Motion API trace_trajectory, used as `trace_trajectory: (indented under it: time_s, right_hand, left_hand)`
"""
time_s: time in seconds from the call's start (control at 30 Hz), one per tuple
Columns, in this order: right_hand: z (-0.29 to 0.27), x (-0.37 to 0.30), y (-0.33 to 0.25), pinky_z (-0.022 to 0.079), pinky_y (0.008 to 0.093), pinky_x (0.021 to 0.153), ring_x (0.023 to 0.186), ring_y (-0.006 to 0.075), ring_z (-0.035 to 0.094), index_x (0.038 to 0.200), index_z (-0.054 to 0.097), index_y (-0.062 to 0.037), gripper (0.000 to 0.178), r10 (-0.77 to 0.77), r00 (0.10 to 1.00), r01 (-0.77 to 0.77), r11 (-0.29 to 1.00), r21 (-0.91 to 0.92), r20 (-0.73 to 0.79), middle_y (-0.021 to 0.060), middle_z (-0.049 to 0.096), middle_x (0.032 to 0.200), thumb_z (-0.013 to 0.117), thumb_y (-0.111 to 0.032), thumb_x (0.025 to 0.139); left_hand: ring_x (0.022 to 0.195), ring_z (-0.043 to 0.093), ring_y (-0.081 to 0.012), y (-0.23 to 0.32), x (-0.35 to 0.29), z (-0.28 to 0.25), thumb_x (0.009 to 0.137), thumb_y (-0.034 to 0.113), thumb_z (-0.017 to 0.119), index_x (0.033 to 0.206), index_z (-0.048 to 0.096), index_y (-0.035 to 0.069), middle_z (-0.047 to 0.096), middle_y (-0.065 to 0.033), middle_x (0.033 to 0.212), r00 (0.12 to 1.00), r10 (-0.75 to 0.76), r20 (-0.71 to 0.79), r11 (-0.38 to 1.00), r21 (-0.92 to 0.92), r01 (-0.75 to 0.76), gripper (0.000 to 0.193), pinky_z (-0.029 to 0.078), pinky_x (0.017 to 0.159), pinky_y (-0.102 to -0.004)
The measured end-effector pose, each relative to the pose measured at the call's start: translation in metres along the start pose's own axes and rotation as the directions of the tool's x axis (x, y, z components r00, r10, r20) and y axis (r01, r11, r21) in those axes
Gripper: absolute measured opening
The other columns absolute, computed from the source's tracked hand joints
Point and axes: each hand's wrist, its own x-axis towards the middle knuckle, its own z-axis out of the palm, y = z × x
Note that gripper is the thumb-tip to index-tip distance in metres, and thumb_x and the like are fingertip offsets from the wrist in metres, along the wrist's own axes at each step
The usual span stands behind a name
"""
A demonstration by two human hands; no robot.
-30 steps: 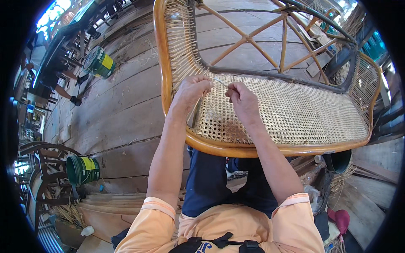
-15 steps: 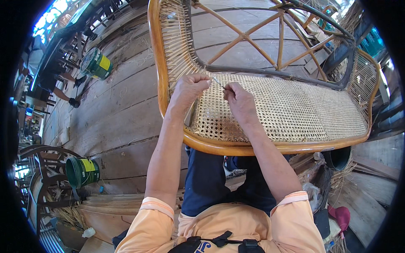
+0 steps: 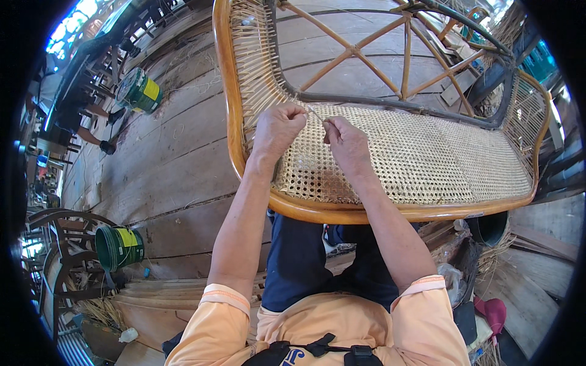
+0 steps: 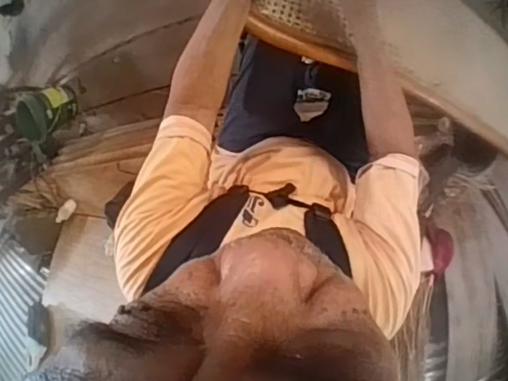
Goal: Weaving the surface of a chair frame using rattan or bamboo strips.
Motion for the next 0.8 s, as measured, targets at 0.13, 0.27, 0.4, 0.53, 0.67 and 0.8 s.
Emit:
trace_trajectory:
  time_s: [0.13, 0.27, 0.4, 0.53, 0.67, 0.8]
  right_hand:
    - [-0.0033, -0.003, -0.0004, 0.048, 0.0286, 0.056, 0.059, 0.0156, 0.061, 0.097, 0.062, -0.0023, 0.013, -0.026, 1.0, 0.026, 0.999, 0.047, -0.009, 0.0089, 0.062, 0.066, 0.055, -0.013, 0.094]
    - [-0.0015, -0.0024, -0.0015, 0.047, 0.029, 0.056, 0.059, 0.0145, 0.061, 0.096, 0.062, -0.0023, 0.014, 0.017, 0.999, -0.017, 1.0, -0.003, 0.031, 0.0085, 0.062, 0.066, 0.055, -0.014, 0.095]
    - [0.0, -0.0006, -0.003, 0.046, 0.0275, 0.053, 0.056, 0.0124, 0.058, 0.095, 0.062, -0.0024, 0.014, -0.024, 1.0, 0.024, 1.0, -0.01, 0.006, 0.0064, 0.06, 0.063, 0.054, -0.014, 0.095]
    - [-0.0012, -0.004, -0.004, 0.043, 0.0233, 0.049, 0.053, 0.0075, 0.053, 0.093, 0.063, -0.0022, 0.015, -0.06, 0.997, 0.061, 0.998, 0.026, -0.04, 0.0022, 0.057, 0.06, 0.055, -0.015, 0.095]
    - [0.0008, -0.0021, -0.0032, 0.047, 0.0314, 0.052, 0.054, 0.0185, 0.061, 0.089, 0.062, -0.0019, 0.014, -0.03, 0.999, 0.03, 0.999, -0.022, -0.013, 0.0104, 0.061, 0.061, 0.056, -0.014, 0.094]
    - [0.0034, 0.0029, -0.0015, 0.043, 0.0233, 0.049, 0.052, 0.0075, 0.052, 0.096, 0.063, -0.0022, 0.013, -0.054, 0.999, 0.054, 0.997, -0.049, -0.001, 0.0033, 0.059, 0.061, 0.056, -0.012, 0.094]
  left_hand:
    - [0.057, 0.05, -0.0048, 0.0009, -0.0003, -0.0012, 0.08, 0.013, 0.062, 0.087, 0.071, 0.002, 0.059, 0.0009, 0.062, 1.0, -0.008, -0.003, 1.0, 0.025, 0.008, 0.016, 0.042, 0.054, -0.024]
    - [0.057, 0.05, -0.0048, 0.0003, 0.0001, -0.0015, 0.08, 0.014, 0.062, 0.088, 0.071, 0.002, 0.059, 0.0009, 0.062, 1.0, -0.001, 0.019, 1.0, 0.025, 0.001, 0.016, 0.042, 0.054, -0.0239]
    - [0.057, 0.05, -0.0047, -0.0017, 0.0008, 0.0008, 0.08, 0.014, 0.062, 0.089, 0.071, 0.002, 0.058, 0.0009, 0.062, 1.0, 0.01, 0.027, 1.0, -0.017, -0.009, 0.017, 0.042, 0.054, -0.0238]
    - [0.053, 0.058, -0.0183, -0.0027, 0.0008, 0.0027, 0.074, 0.013, 0.06, 0.079, 0.07, 0.006, 0.061, -0.0116, 0.061, 0.997, 0.048, -0.052, 0.998, 0.038, -0.046, 0.013, 0.046, 0.056, -0.0319]
    - [0.054, 0.052, -0.0084, -0.002, 0.0011, 0.003, 0.079, 0.014, 0.062, 0.084, 0.071, 0.004, 0.059, -0.0018, 0.061, 0.999, 0.044, -0.019, 0.999, 0.015, -0.044, 0.014, 0.042, 0.053, -0.0253]
    - [0.052, 0.057, -0.0148, -0.0001, 0.0008, 0.003, 0.075, 0.015, 0.061, 0.081, 0.071, 0.006, 0.062, -0.0082, 0.06, 0.999, 0.027, -0.019, 1.0, 0.016, -0.026, 0.014, 0.047, 0.055, -0.0297]
